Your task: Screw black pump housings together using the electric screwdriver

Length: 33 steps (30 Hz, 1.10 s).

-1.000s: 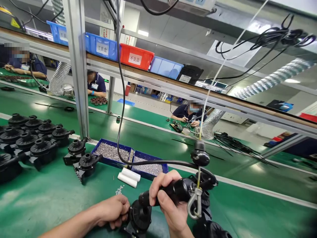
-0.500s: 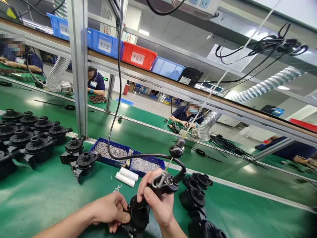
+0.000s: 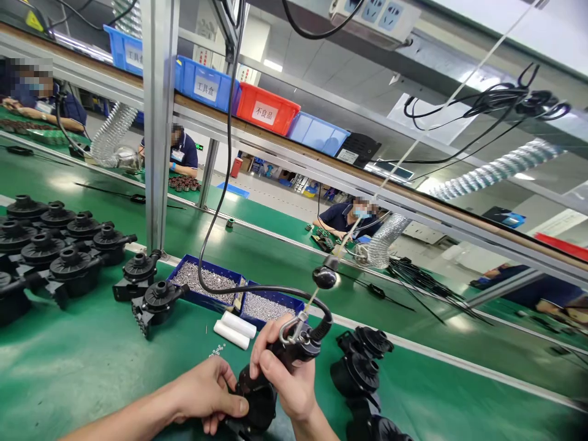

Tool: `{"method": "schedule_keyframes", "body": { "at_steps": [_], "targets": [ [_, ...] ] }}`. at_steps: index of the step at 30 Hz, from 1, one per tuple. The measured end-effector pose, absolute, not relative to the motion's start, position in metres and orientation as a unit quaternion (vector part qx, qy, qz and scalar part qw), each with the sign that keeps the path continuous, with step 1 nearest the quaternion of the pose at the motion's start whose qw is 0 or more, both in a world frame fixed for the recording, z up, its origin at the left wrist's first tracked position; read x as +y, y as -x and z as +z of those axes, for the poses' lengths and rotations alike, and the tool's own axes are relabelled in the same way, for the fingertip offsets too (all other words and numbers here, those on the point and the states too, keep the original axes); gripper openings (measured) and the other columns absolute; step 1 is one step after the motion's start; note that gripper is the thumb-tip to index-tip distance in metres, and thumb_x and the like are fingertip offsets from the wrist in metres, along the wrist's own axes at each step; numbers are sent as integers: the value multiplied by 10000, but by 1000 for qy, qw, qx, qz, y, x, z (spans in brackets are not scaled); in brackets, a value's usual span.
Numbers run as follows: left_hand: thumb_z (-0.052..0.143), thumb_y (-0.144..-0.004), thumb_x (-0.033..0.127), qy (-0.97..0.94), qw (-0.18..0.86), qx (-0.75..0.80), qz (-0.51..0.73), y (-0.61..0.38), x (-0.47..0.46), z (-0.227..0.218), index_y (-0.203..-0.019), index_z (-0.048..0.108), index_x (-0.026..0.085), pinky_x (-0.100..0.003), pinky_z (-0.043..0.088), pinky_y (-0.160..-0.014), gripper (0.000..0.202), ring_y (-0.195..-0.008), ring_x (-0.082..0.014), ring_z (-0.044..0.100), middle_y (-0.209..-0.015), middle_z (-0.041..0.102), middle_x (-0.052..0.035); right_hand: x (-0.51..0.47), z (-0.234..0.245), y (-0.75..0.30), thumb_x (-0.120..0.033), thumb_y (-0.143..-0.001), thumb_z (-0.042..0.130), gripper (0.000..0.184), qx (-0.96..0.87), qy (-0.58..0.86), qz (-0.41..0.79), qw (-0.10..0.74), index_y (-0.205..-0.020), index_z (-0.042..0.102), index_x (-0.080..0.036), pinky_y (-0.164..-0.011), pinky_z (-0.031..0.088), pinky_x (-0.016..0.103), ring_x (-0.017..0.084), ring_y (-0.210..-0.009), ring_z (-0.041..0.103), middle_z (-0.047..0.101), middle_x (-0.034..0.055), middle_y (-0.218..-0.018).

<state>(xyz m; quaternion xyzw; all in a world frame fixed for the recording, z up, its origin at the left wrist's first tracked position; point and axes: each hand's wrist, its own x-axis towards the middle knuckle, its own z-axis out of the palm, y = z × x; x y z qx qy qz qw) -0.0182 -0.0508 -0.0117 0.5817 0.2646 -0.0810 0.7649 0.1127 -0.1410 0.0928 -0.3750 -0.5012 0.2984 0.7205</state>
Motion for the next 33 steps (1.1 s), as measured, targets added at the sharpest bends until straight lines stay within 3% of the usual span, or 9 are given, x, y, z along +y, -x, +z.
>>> {"method": "schedule_keyframes", "body": {
  "at_steps": [7,12,18,26,33],
  "targets": [
    [880,-574,465,-578,767,277,-32,17,-59,-5,-871,502,233,-199,304,-323,534,-335,-85,425,-466,575,99,-142,90,-112,-318,-985,756,239,-506,368,298,721,-1042,534,-249,-455,496,233,116,-478,558,626,-10,-768],
    [839,-617,440,-598,759,259,-19,17,-60,-5,-821,507,233,-210,302,-322,441,-330,-85,407,-457,536,115,-138,92,-111,-353,-990,754,272,-519,362,306,711,-1019,504,-249,-431,404,213,97,-464,499,583,-24,-755],
    [843,-655,423,-604,753,261,-8,17,-62,-12,-842,499,239,-217,294,-345,433,-348,-81,401,-479,524,134,-134,89,-110,-250,-1039,696,191,-514,327,342,716,-1043,506,-266,-448,303,164,52,-475,410,552,-54,-775],
    [871,-650,441,-599,760,252,-25,18,-59,-11,-890,506,232,-204,300,-331,484,-348,-83,440,-507,570,126,-135,90,-115,-295,-1022,745,224,-499,349,347,713,-1066,527,-264,-469,352,161,47,-477,464,599,-45,-791],
    [934,-589,570,-605,767,210,-51,13,-46,-12,-916,529,223,-211,351,-366,626,-371,-99,460,-513,586,94,-133,93,-119,-290,-1029,738,196,-505,352,325,718,-1071,550,-252,-486,409,158,51,-487,522,650,-26,-808]
  ]
}}
